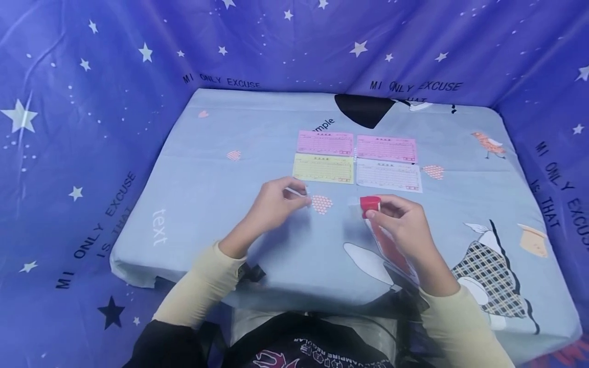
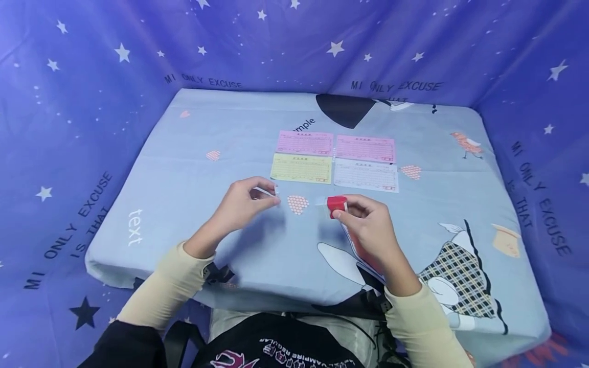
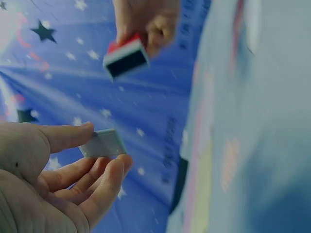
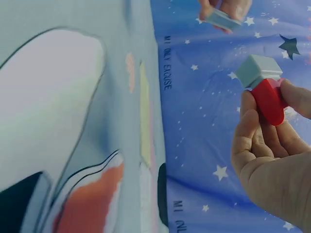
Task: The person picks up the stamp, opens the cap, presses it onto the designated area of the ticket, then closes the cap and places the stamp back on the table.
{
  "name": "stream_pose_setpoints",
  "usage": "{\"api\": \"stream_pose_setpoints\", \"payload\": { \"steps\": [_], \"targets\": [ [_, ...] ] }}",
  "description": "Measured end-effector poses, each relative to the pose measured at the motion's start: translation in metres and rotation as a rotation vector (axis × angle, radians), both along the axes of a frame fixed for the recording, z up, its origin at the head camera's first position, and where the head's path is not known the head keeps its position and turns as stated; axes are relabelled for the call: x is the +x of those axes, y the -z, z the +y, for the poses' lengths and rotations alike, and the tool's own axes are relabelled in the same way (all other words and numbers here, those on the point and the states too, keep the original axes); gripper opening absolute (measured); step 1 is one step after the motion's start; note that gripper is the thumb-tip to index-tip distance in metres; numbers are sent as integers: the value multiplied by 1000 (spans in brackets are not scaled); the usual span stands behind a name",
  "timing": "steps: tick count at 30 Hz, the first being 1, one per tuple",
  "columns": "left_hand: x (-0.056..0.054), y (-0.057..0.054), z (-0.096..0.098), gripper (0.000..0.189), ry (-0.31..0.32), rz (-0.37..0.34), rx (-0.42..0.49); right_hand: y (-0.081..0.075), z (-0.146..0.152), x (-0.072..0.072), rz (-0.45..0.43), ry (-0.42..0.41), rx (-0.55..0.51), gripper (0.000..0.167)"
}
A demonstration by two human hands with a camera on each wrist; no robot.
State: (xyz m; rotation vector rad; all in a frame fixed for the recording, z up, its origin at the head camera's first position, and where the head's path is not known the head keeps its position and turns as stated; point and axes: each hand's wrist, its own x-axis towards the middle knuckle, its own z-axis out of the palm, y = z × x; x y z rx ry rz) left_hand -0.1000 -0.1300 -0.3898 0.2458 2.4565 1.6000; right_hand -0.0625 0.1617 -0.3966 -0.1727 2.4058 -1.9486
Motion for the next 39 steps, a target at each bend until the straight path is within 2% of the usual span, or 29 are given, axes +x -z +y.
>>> {"api": "stream_pose_setpoints", "payload": {
  "steps": [5,10,18,25,30,39],
  "targets": [
    [4,-17,15,23,41,12,92,-9,-8,-1,1,-38,-124,23],
    [8,-23,24,24,65,10,138,-14,-17,-1,40,3,-143,26],
    [14,-15,38,26,105,25,211,-12,-20,2,50,38,-34,31],
    [14,-7,47,29,119,24,286,-14,-18,5,32,30,-58,32],
    [15,-7,51,30,135,25,311,-15,-16,7,24,33,-39,33],
    [17,-6,56,31,118,21,345,-17,-14,7,45,42,-9,31]
  ]
}}
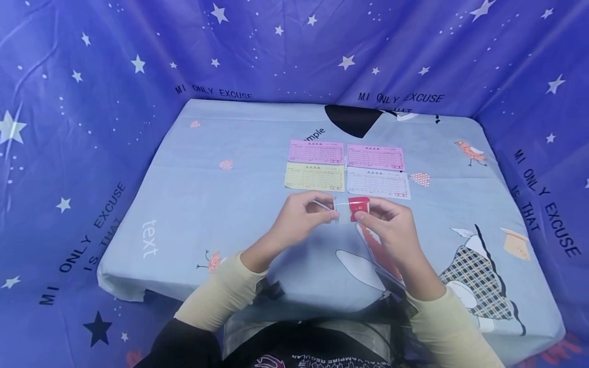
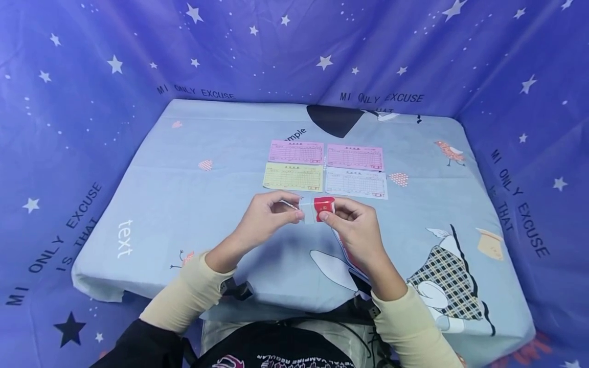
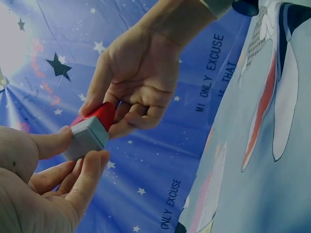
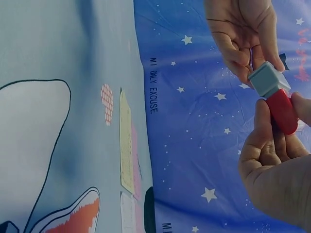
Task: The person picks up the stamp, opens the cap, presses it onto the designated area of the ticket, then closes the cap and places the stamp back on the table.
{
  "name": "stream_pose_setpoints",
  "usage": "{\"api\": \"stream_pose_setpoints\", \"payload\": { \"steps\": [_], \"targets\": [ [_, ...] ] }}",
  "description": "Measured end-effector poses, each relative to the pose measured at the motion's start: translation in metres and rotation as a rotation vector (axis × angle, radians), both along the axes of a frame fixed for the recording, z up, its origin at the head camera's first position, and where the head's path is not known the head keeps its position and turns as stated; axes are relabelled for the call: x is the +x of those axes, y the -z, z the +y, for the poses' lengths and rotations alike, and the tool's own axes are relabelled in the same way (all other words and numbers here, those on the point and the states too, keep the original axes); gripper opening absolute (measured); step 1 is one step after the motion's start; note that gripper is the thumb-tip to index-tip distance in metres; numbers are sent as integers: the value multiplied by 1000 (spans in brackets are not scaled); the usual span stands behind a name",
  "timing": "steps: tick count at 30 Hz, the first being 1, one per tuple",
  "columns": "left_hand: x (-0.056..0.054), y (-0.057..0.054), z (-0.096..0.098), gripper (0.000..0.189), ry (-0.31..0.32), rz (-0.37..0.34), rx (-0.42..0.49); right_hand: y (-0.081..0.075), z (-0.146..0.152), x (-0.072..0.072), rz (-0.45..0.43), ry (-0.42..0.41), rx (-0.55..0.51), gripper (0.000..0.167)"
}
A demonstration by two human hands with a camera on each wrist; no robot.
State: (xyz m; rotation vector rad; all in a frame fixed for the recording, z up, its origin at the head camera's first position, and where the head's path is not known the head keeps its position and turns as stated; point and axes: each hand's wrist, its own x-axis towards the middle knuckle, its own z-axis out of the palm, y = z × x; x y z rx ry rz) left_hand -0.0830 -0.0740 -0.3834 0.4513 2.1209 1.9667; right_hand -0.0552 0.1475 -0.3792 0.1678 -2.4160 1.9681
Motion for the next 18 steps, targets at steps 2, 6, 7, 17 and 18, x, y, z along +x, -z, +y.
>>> {"api": "stream_pose_setpoints", "payload": {
  "steps": [2,6,7,17,18],
  "targets": [
    [0,1,3,31,-15,-3,-6,0,1,0,-3,6,7,31],
    [1,4,7,31,-45,-13,-25,1,0,0,-21,17,-2,32],
    [2,5,8,31,-52,-18,-31,2,0,0,-24,23,1,31],
    [3,11,19,33,-72,-93,95,6,1,-1,-30,66,37,32],
    [3,11,20,33,-67,-95,104,6,2,0,-32,70,34,32]
  ]
}}
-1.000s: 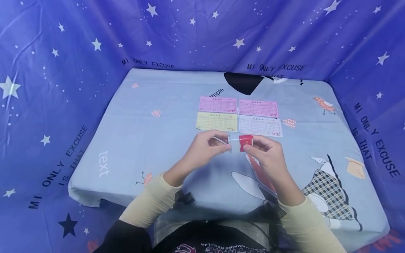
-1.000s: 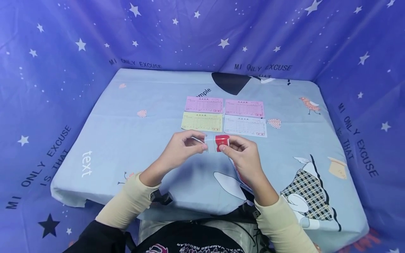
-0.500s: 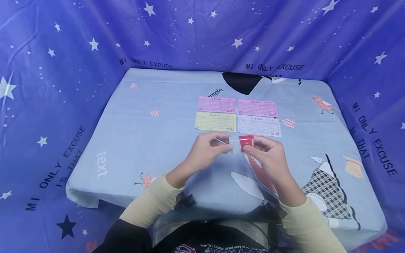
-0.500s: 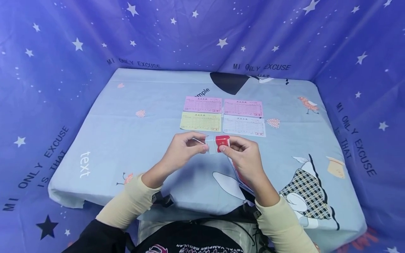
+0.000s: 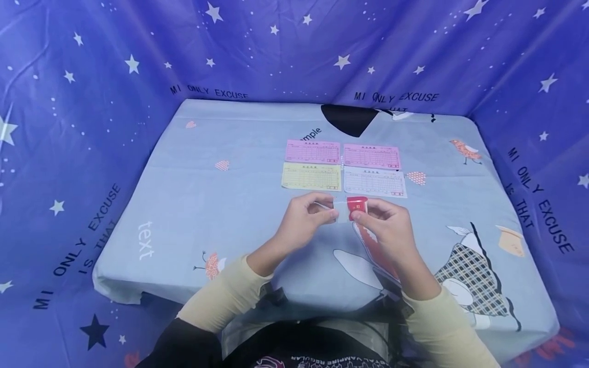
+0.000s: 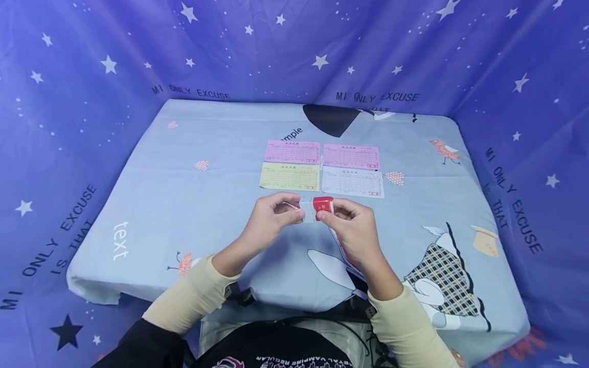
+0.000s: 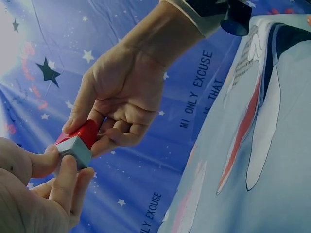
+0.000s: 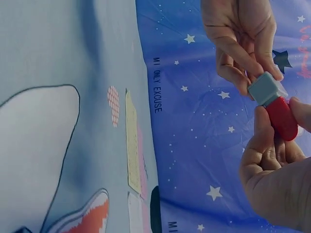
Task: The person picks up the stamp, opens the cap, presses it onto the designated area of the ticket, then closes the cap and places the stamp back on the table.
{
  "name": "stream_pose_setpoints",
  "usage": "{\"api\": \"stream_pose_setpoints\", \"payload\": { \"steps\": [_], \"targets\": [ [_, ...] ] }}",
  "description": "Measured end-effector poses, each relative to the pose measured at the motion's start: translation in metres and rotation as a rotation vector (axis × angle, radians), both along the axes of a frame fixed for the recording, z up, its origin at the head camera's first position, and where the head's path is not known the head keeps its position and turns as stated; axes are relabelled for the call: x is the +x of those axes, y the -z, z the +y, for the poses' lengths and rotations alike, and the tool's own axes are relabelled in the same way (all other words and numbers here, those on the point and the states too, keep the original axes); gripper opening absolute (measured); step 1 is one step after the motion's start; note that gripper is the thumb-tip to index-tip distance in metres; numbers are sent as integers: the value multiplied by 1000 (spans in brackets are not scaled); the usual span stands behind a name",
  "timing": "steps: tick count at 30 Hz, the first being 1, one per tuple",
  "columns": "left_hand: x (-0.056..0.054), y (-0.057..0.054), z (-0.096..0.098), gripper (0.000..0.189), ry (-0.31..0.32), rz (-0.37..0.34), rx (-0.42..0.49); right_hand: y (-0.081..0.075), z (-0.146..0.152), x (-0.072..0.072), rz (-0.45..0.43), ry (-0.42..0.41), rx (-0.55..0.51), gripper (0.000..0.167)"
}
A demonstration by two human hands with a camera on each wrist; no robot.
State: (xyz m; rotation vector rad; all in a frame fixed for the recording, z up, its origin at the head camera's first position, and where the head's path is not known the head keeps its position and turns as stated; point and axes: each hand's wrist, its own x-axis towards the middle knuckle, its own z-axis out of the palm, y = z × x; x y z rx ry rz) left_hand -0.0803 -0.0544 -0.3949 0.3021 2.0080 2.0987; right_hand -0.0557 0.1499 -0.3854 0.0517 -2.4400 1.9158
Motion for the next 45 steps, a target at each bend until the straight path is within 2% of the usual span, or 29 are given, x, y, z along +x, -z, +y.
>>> {"api": "stream_pose_setpoints", "payload": {
  "steps": [5,8,13,20,22,27,29,31,36,45],
  "targets": [
    [-2,3,1,35,73,19,-21,-1,5,1,-14,15,-52,29],
    [-5,9,0,38,127,35,-79,-2,7,1,-36,15,-44,31],
    [-6,19,-4,39,190,128,-308,2,17,-2,-60,36,161,35],
    [-3,29,-14,38,252,231,-547,16,49,-15,8,157,609,37],
    [-1,32,-16,42,292,305,-672,20,59,-19,21,181,715,39],
    [6,44,-21,55,433,644,-1040,27,77,-31,15,206,845,43],
    [9,48,-22,60,479,752,-1137,30,81,-35,17,211,865,42],
    [12,52,-23,64,513,805,-1199,33,84,-38,19,215,874,40],
    [16,57,-22,70,554,831,-1247,38,88,-41,30,233,880,38],
    [16,58,-23,70,559,858,-1241,43,93,-43,23,241,891,35]
  ]
}}
